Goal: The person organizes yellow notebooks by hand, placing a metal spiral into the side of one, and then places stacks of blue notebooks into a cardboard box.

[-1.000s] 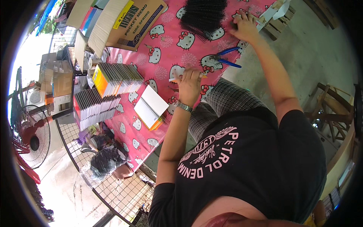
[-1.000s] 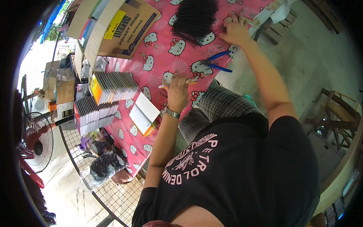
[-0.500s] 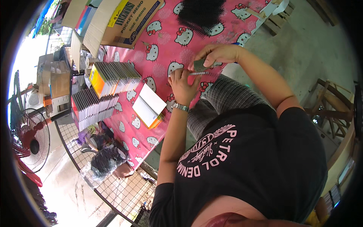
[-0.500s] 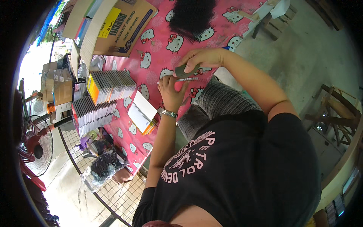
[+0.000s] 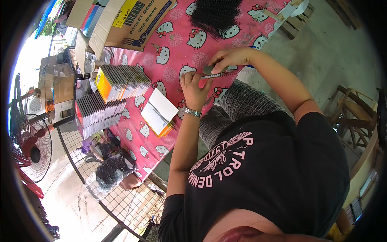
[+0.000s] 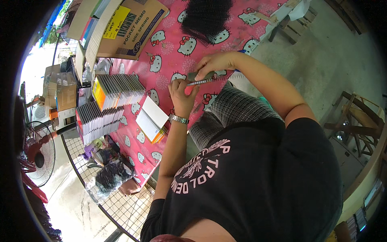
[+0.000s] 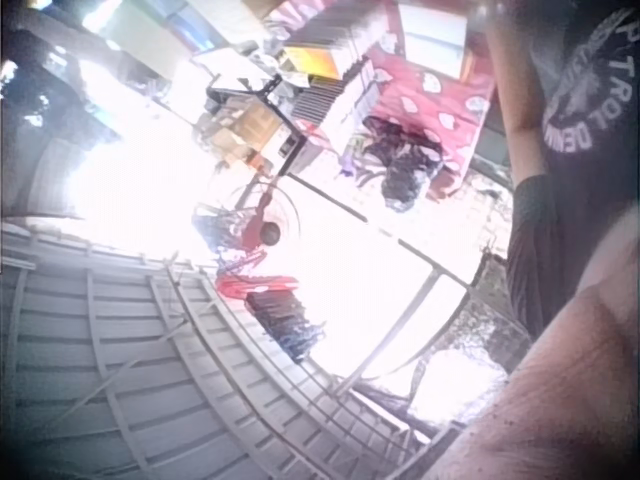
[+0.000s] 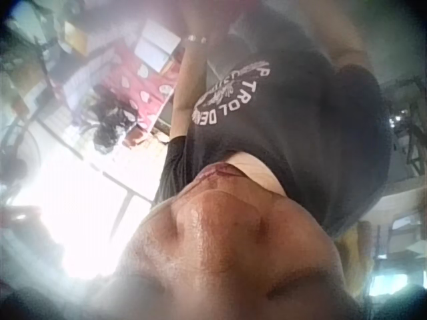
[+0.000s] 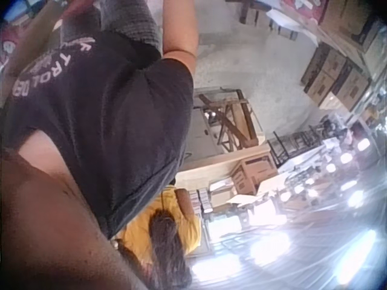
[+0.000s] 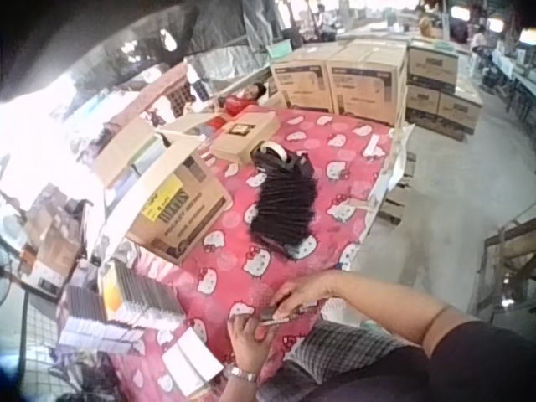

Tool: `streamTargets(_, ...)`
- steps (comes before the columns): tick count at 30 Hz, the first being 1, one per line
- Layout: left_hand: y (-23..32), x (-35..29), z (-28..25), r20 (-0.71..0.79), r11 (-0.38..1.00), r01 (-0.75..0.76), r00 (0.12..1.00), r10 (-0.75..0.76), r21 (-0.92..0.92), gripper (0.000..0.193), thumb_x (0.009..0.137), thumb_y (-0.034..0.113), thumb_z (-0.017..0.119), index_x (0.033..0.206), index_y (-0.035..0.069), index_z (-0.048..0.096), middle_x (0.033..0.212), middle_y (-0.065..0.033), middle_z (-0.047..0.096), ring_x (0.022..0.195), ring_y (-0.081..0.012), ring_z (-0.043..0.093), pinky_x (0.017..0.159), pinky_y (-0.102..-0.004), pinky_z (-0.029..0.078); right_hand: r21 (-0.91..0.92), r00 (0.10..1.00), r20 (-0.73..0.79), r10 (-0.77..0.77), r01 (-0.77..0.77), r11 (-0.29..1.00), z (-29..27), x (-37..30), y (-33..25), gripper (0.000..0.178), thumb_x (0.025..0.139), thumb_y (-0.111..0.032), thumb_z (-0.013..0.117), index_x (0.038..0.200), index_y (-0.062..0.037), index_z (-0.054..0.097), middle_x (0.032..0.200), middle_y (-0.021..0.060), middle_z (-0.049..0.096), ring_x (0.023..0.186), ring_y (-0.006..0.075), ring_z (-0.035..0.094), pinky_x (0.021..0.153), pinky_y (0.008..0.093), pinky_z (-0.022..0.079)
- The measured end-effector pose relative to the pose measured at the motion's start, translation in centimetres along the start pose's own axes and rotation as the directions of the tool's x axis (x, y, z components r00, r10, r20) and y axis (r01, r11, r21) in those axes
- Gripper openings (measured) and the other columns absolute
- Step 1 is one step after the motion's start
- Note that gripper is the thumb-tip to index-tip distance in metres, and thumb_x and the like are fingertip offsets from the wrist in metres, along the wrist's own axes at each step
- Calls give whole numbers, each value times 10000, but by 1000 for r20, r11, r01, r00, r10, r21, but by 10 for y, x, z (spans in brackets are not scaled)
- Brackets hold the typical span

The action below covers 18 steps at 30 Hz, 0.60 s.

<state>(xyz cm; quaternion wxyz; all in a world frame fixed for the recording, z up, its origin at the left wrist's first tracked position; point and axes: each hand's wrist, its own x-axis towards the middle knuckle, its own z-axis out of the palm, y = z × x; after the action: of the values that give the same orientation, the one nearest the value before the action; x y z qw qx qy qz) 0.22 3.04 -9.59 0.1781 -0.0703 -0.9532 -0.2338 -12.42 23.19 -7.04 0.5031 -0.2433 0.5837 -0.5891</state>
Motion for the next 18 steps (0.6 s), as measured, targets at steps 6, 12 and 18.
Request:
streamTargets(6, 1, -1, -4, 7, 1000, -3, 1000, 3, -26, 347, 683, 219, 816, 913, 46, 622, 979, -115, 567, 993, -342, 505, 883, -475, 426, -149, 996, 78, 31, -19, 989, -5, 2, -7, 485, 809, -299, 720, 1190, -8, 645, 1015, 29, 653, 937, 120, 574, 824, 268, 442)
streamTargets(12, -1, 1, -12, -21, 997, -24, 1000, 23, -69, 297, 691, 142, 810, 918, 60, 636, 935, -91, 588, 904, -294, 523, 790, -404, 448, -27, 982, 156, -102, 108, 994, -6, 13, -1, 506, 798, -326, 734, 1177, -3, 641, 1039, 24, 628, 938, 108, 562, 788, 266, 445)
streamTargets(18, -6, -2, -12, -21, 999, 9, 1000, -10, -50, 304, 671, 114, 815, 906, 70, 627, 921, -69, 588, 898, -284, 521, 784, -401, 446, 84, 995, 99, 22, -31, 996, -3, 15, 16, 505, 816, -355, 736, 1174, -12, 640, 1006, 19, 621, 893, 92, 535, 704, 256, 426)
